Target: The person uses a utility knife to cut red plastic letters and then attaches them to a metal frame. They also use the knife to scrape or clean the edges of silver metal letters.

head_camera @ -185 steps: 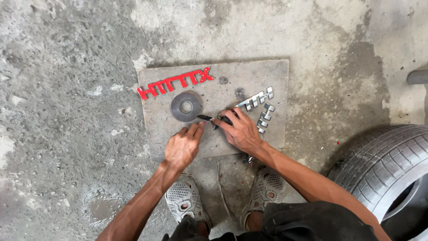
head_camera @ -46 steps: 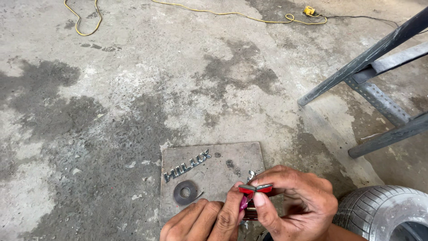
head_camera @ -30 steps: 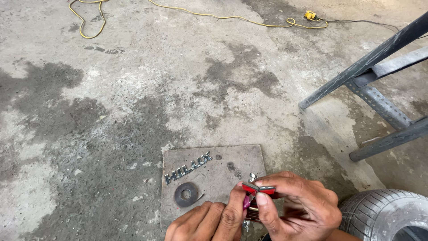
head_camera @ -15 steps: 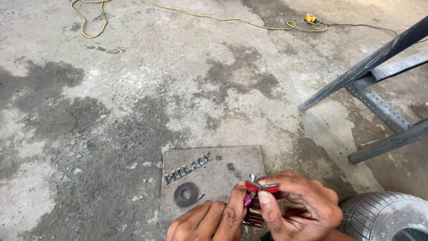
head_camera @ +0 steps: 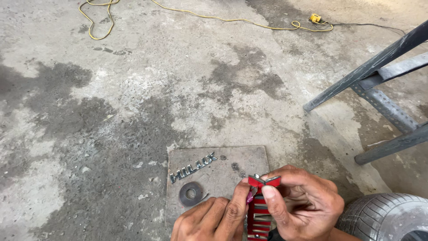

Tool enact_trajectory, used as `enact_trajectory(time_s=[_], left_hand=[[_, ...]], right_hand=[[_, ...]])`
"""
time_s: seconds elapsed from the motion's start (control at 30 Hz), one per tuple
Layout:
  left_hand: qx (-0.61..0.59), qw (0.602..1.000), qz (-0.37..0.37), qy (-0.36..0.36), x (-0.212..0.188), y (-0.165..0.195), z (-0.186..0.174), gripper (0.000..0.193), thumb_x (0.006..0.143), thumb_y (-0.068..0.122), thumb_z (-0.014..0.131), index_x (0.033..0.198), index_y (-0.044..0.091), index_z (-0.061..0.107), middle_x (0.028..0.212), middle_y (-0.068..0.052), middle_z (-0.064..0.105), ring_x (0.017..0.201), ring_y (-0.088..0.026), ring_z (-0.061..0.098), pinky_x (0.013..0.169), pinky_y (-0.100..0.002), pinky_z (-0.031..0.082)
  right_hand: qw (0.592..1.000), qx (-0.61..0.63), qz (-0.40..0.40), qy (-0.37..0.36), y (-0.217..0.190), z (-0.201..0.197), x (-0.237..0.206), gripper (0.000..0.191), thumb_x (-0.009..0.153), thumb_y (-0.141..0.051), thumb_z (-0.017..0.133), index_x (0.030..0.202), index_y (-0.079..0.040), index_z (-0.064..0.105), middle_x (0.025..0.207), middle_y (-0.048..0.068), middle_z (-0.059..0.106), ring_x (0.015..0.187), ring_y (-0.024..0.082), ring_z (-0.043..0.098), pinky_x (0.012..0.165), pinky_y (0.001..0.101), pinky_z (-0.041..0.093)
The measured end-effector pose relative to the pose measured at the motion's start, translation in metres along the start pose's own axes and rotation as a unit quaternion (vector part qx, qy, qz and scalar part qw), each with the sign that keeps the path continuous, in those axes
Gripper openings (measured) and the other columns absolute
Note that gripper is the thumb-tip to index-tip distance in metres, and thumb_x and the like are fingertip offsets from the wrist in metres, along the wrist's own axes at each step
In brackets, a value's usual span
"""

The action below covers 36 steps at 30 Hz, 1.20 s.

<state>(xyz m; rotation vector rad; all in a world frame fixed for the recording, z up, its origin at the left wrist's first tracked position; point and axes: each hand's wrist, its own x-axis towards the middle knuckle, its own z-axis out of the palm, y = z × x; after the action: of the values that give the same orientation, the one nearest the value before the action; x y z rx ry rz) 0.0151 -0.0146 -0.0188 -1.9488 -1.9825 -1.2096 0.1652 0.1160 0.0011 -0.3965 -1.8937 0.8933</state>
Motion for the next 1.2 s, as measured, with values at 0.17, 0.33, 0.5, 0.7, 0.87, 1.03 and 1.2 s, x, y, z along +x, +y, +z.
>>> enact_trajectory(time_s=[0.17, 0.33, 0.5, 0.7, 0.87, 1.03, 1.2], left_hand=[[-0.011, 1.0, -0.005, -0.002, 0.0, -0.001, 0.0, 0.061, 0.077, 0.001, 0.074, 0.138, 0.002, 0.064, 0.069, -0.004, 0.067, 0.063, -0.013, 0.074, 0.057, -0.035, 0.061], [-0.02, 0.999, -0.027, 0.015, 0.003, -0.004, 0.001, 0.052, 0.081, 0.01, 0.077, 0.132, 0.004, 0.07, 0.073, -0.005, 0.07, 0.062, -0.014, 0.074, 0.056, -0.035, 0.06], [-0.289, 0.939, -0.112, 0.147, 0.013, -0.013, 0.0, 0.033, 0.085, 0.011, 0.077, 0.117, 0.002, 0.073, 0.075, 0.0, 0.067, 0.063, -0.005, 0.062, 0.057, -0.022, 0.053], [-0.391, 0.882, -0.219, 0.146, 0.02, -0.011, 0.012, 0.012, 0.086, 0.004, 0.082, 0.088, 0.0, 0.071, 0.07, -0.002, 0.068, 0.054, -0.003, 0.048, 0.048, -0.021, 0.036], [-0.394, 0.886, -0.193, 0.152, 0.019, -0.012, 0.015, 0.008, 0.088, 0.0, 0.079, 0.087, 0.0, 0.071, 0.076, -0.004, 0.071, 0.057, -0.003, 0.051, 0.05, -0.021, 0.04], [-0.364, 0.895, -0.146, 0.211, 0.021, -0.009, 0.02, 0.011, 0.086, -0.003, 0.077, 0.086, -0.001, 0.066, 0.085, -0.008, 0.076, 0.058, -0.002, 0.061, 0.05, -0.021, 0.046], [-0.332, 0.907, -0.094, 0.241, 0.024, -0.011, 0.024, 0.011, 0.086, -0.005, 0.076, 0.089, -0.002, 0.066, 0.087, -0.011, 0.075, 0.059, -0.005, 0.061, 0.049, -0.02, 0.044]], right_hand=[[0.999, 0.036, 0.009, -0.006, 0.003, 0.001, 0.001, 0.01, 0.091, 0.0, 0.072, 0.096, 0.007, 0.066, 0.081, 0.014, 0.075, 0.063, 0.002, 0.067, 0.051, 0.0155, 0.049], [0.998, 0.049, 0.047, -0.01, 0.002, 0.002, 0.004, 0.007, 0.092, 0.002, 0.07, 0.094, 0.007, 0.066, 0.082, 0.014, 0.075, 0.066, 0.005, 0.069, 0.055, 0.0175, 0.052], [0.98, 0.121, 0.133, -0.08, 0.009, 0.009, 0.011, 0.008, 0.093, 0.005, 0.069, 0.099, 0.01, 0.07, 0.081, 0.013, 0.078, 0.069, 0.009, 0.074, 0.057, 0.0213, 0.058], [0.974, 0.114, 0.158, -0.116, 0.011, 0.011, 0.009, 0.021, 0.092, 0.004, 0.071, 0.113, 0.008, 0.069, 0.086, 0.013, 0.078, 0.078, 0.011, 0.076, 0.061, 0.0241, 0.061], [0.991, 0.08, 0.089, -0.054, 0.008, 0.018, 0.017, 0.04, 0.089, 0.004, 0.074, 0.124, 0.002, 0.054, 0.09, 0.011, 0.076, 0.083, 0.013, 0.078, 0.062, 0.0224, 0.066], [0.993, -0.087, -0.068, -0.028, -0.002, 0.023, 0.025, 0.034, 0.076, 0.003, 0.084, 0.106, -0.008, 0.071, 0.109, 0.011, 0.065, 0.096, 0.016, 0.072, 0.078, 0.0295, 0.06], [0.969, -0.203, -0.14, -0.008, -0.009, 0.025, 0.029, 0.033, 0.068, 0.0, 0.087, 0.097, -0.012, 0.079, 0.096, 0.004, 0.062, 0.095, 0.018, 0.064, 0.078, 0.0296, 0.057]])
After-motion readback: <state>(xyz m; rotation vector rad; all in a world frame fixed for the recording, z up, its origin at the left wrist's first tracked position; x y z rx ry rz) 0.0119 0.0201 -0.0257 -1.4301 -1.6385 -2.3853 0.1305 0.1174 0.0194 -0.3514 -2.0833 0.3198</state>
